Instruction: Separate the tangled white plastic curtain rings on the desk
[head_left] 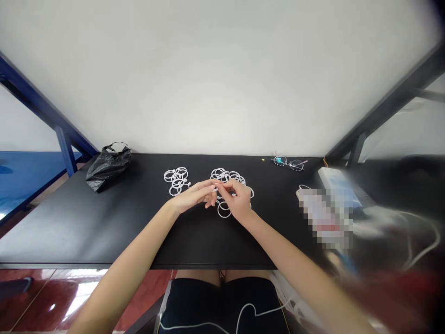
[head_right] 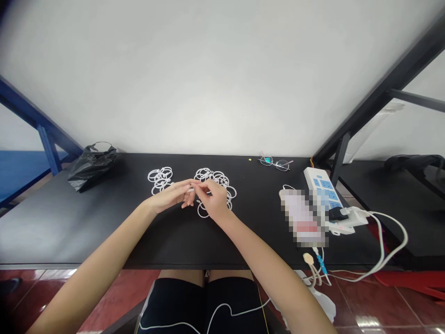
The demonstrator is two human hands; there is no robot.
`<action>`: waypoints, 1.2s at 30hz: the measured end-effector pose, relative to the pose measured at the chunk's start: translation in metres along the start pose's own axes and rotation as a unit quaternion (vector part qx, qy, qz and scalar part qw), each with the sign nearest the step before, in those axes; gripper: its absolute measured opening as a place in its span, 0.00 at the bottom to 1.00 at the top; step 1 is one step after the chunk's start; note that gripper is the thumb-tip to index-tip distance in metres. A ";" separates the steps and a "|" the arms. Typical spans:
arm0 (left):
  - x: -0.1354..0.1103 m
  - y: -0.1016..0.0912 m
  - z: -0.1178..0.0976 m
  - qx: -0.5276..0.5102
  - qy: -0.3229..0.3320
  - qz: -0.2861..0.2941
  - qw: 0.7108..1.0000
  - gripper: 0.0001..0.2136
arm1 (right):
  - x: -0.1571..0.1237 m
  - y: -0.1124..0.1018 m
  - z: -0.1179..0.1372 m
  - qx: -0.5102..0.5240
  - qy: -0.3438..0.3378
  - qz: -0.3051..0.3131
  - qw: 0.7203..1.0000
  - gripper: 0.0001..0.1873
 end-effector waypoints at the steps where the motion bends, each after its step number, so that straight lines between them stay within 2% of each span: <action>1: -0.001 0.001 -0.001 0.014 0.008 0.001 1.000 0.21 | -0.001 0.001 -0.001 0.004 0.007 0.007 1.000 0.11; 4: -0.001 0.002 -0.002 0.046 0.023 0.001 0.999 0.19 | -0.004 0.006 -0.006 0.018 0.021 0.029 0.999 0.09; 12: 0.000 0.000 -0.003 0.058 0.035 -0.007 0.998 0.16 | -0.006 0.007 -0.004 0.045 0.020 0.038 0.998 0.06; 18: 0.000 0.004 -0.008 0.123 0.090 0.016 0.988 0.16 | -0.006 0.008 -0.008 0.040 0.060 0.042 0.997 0.08; 24: 0.001 0.005 -0.001 0.076 0.064 0.017 0.995 0.16 | -0.007 0.009 -0.012 0.046 0.088 0.048 0.994 0.06; 28: 0.000 0.004 0.002 0.048 0.035 0.010 0.998 0.16 | -0.006 0.009 -0.017 0.020 0.104 0.057 0.993 0.13; 32: 0.000 0.005 0.002 0.049 0.037 0.010 0.998 0.15 | -0.009 0.017 -0.017 -0.011 0.076 0.113 0.991 0.20; 36: 0.000 0.006 0.001 0.046 0.040 0.007 0.998 0.15 | -0.009 0.018 -0.016 -0.021 0.056 0.120 0.991 0.21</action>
Point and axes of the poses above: each hand's wrist, its own x-axis towards the middle knuckle, its own y-axis out of the palm, z = x × y, the point moved 8 cm from there along x, towards the middle knuckle, and after that the axes turned 15 degrees about -z, right-handed, at the moved point
